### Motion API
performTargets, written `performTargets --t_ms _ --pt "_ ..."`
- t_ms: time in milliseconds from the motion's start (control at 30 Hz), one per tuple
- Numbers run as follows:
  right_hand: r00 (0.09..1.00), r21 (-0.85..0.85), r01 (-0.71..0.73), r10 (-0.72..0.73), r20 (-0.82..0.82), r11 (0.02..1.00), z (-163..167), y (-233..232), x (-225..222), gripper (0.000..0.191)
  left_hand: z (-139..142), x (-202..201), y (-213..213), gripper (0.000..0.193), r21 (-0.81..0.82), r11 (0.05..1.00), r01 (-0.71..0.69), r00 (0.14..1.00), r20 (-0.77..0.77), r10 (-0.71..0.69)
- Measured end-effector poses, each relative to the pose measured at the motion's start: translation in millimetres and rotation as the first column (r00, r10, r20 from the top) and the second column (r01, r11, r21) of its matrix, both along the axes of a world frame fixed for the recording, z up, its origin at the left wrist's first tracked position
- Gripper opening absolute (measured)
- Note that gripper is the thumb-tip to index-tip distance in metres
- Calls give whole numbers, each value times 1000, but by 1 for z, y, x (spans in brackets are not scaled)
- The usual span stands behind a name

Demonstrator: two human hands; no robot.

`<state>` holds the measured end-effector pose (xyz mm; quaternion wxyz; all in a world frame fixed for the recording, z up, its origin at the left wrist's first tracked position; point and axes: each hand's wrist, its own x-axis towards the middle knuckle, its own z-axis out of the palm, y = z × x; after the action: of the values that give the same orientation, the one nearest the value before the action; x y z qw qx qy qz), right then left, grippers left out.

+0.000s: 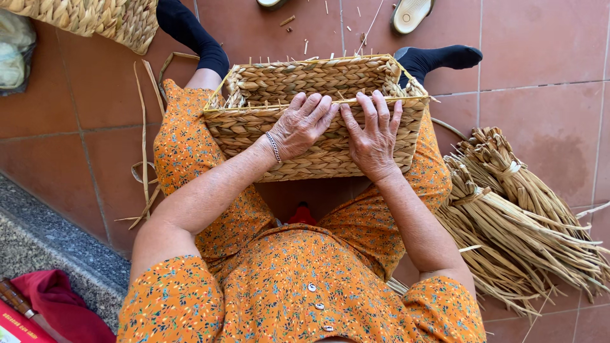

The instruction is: The person sits on the floor weaving a water hyacinth basket, folding and tucking braided strands along the rim to finish the edge. They rotate the basket to work around its sides, cut a strand with scissors, and continue tucking the woven rim into place.

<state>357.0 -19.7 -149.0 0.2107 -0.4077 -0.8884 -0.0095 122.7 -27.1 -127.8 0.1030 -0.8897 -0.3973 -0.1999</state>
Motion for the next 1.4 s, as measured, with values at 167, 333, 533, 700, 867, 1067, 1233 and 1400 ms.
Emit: performTargets --t_ms 167,333,533,700,867,1067,1233,1400 --pt "1000 -12 11 -11 -23 1000 2 -1 1 58 -1 -3 4 49 -43 998 52 999 -6 -52" --pt "999 -20 -4 3 -42 1000 1 -2 1 56 -8 12 2 42 -87 995 -51 997 -68 46" --pt "999 -22 -1 0 -44 1000 0 -5 3 58 -4 0 -20 37 -47 990 -136 979 144 141" --pt "998 -42 10 -13 -65 999 9 -7 1 58 1 -49 -26 34 -324 926 -195 868 383 317" --pt "977 -100 75 -93 -194 992 25 -12 -17 52 0 -62 -15 34 -340 937 -78 839 485 246" --pt "985 -93 -97 82 -150 991 31 -12 -58 43 6 -55 -8 32 -124 981 -149 952 252 176" --pt "991 -109 -110 100 -88 988 33 -7 -76 44 9 -60 -7 25 -149 974 -168 913 348 211" --pt "992 -74 -115 111 -59 991 33 0 -82 41 -1 -64 -12 25 -264 952 -156 877 407 256"
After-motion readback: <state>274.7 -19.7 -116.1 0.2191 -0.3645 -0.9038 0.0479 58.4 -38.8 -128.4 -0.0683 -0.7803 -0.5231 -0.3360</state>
